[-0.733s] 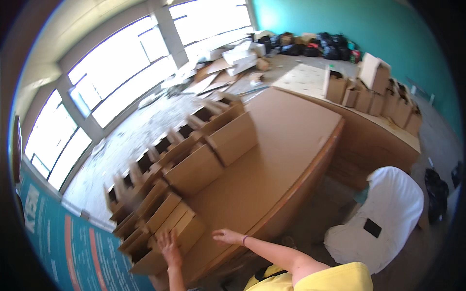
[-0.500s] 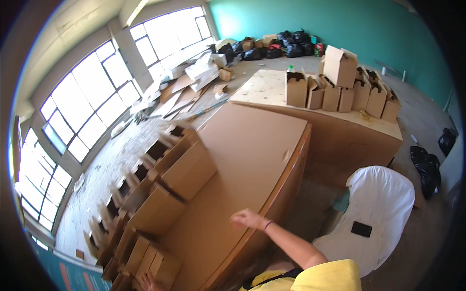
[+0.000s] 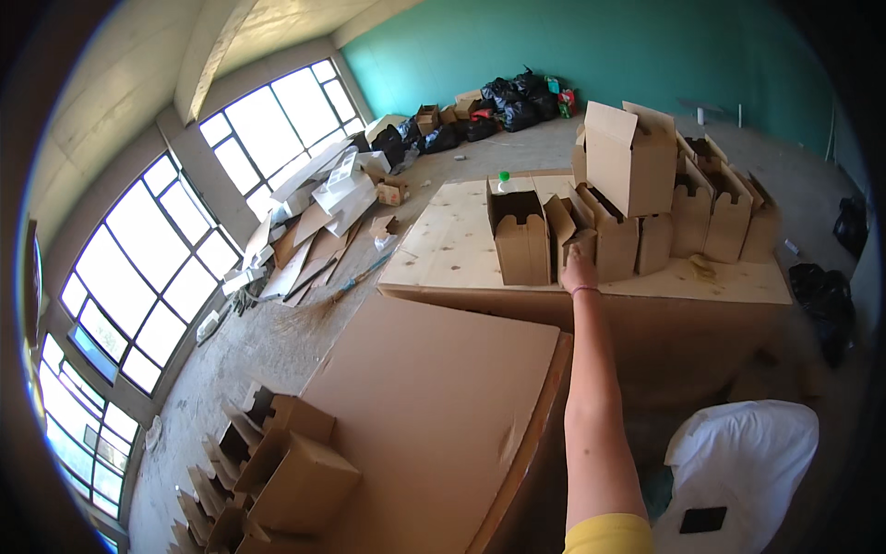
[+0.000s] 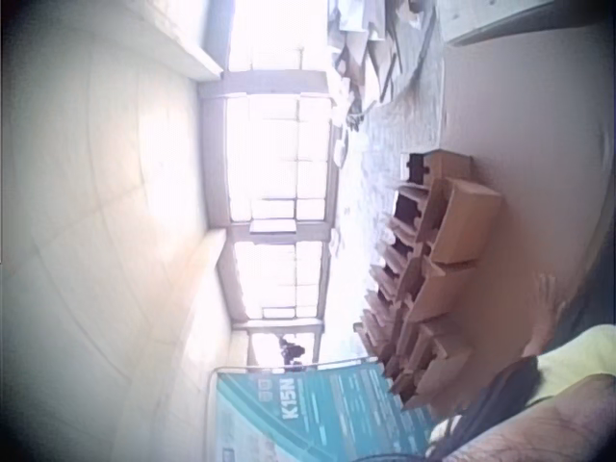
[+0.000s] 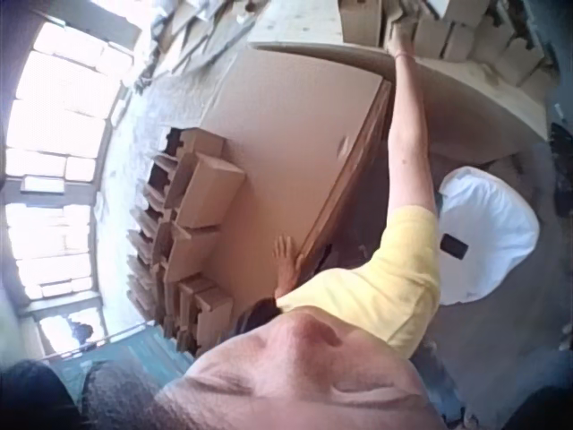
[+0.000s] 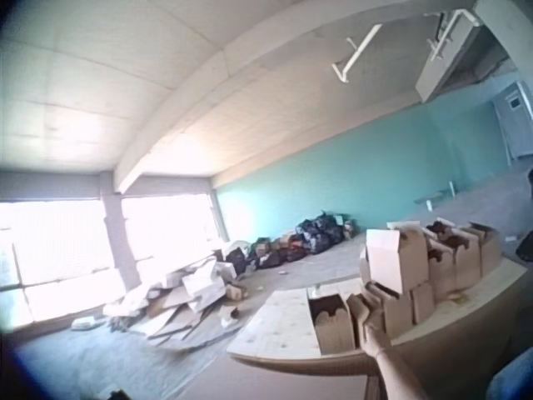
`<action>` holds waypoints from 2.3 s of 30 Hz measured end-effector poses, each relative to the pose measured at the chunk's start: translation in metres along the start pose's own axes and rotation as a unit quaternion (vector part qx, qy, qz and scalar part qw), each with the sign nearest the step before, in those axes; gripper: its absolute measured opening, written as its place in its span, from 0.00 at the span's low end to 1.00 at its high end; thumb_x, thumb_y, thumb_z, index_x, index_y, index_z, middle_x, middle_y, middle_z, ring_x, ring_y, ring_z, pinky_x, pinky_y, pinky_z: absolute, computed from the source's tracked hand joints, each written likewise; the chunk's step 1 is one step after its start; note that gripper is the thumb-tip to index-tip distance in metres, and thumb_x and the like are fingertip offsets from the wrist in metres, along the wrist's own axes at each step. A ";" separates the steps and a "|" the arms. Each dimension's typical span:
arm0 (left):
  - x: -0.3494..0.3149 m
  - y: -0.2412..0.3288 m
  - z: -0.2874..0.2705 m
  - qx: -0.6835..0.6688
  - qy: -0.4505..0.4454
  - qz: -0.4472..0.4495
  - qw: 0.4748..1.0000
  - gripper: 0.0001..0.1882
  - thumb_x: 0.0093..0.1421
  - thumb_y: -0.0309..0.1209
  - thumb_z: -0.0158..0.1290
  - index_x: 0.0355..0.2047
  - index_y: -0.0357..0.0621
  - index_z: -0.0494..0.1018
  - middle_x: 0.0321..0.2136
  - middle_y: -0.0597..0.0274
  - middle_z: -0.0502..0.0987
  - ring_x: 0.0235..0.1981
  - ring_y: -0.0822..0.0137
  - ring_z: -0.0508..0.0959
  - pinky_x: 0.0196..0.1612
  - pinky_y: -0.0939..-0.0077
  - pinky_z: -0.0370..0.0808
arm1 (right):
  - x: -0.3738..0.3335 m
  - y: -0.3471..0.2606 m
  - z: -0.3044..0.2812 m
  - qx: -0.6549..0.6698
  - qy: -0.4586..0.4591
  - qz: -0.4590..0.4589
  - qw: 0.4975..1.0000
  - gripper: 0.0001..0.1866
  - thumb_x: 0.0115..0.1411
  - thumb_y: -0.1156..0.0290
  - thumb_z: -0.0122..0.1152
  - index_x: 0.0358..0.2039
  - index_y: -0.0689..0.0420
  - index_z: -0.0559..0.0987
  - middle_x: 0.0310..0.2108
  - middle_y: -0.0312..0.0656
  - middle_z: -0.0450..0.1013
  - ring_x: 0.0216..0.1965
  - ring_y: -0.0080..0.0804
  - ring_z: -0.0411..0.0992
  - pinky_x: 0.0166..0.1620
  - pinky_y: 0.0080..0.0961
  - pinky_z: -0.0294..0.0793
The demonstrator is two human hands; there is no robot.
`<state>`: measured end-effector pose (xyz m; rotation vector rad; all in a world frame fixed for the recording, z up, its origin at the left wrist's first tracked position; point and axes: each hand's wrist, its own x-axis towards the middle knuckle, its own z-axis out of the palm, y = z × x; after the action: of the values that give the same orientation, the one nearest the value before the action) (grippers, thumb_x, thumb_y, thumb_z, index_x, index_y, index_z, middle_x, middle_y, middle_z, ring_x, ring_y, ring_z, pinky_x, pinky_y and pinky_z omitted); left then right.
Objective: The person picks up plastic bottles from a cart and places them one at a time into cardboard boxes on a table, closing the top flaps of each box after it is filled.
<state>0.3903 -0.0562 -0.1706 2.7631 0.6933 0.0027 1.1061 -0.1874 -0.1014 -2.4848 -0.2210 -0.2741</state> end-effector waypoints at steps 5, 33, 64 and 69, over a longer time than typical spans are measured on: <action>0.020 -0.010 0.009 0.016 -0.059 0.022 0.998 0.41 0.60 0.45 0.50 0.68 0.40 0.48 0.69 0.40 0.42 0.69 0.39 0.39 0.67 0.40 0.38 | 0.040 0.034 0.008 -0.035 -0.068 0.009 0.997 0.41 0.54 0.75 0.57 0.67 0.56 0.51 0.67 0.48 0.51 0.57 0.51 0.65 0.57 0.40 0.70; -0.171 -0.036 -0.019 -0.276 0.055 -0.262 0.923 0.18 0.60 0.29 0.52 0.51 0.41 0.72 0.54 0.48 0.70 0.54 0.46 0.70 0.54 0.58 0.70 | -0.524 -0.190 -0.047 0.240 -0.396 -0.514 0.722 0.12 0.44 0.79 0.63 0.33 0.62 0.79 0.33 0.51 0.75 0.37 0.51 0.74 0.39 0.39 0.75; -0.695 -0.207 0.337 -0.331 0.112 -0.730 0.588 0.36 0.45 0.38 0.66 0.53 0.35 0.68 0.43 0.45 0.78 0.45 0.47 0.77 0.49 0.58 0.74 | -0.677 -0.322 -0.057 -0.264 -0.497 -0.669 0.485 0.19 0.37 0.70 0.74 0.33 0.60 0.81 0.27 0.51 0.77 0.28 0.49 0.74 0.34 0.38 0.73; -0.664 -0.255 0.314 -0.398 -0.057 -0.706 0.583 0.50 0.41 0.41 0.69 0.60 0.29 0.57 0.46 0.39 0.76 0.49 0.45 0.75 0.53 0.61 0.73 | -0.702 -0.342 -0.073 -0.370 -0.393 -0.747 0.388 0.47 0.30 0.60 0.78 0.54 0.58 0.70 0.53 0.53 0.69 0.51 0.54 0.68 0.53 0.42 0.69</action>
<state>-0.2921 -0.2365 -0.4968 0.8070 1.9736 -0.1494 0.3429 -0.0255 -0.0238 -1.8681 -3.3345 0.2723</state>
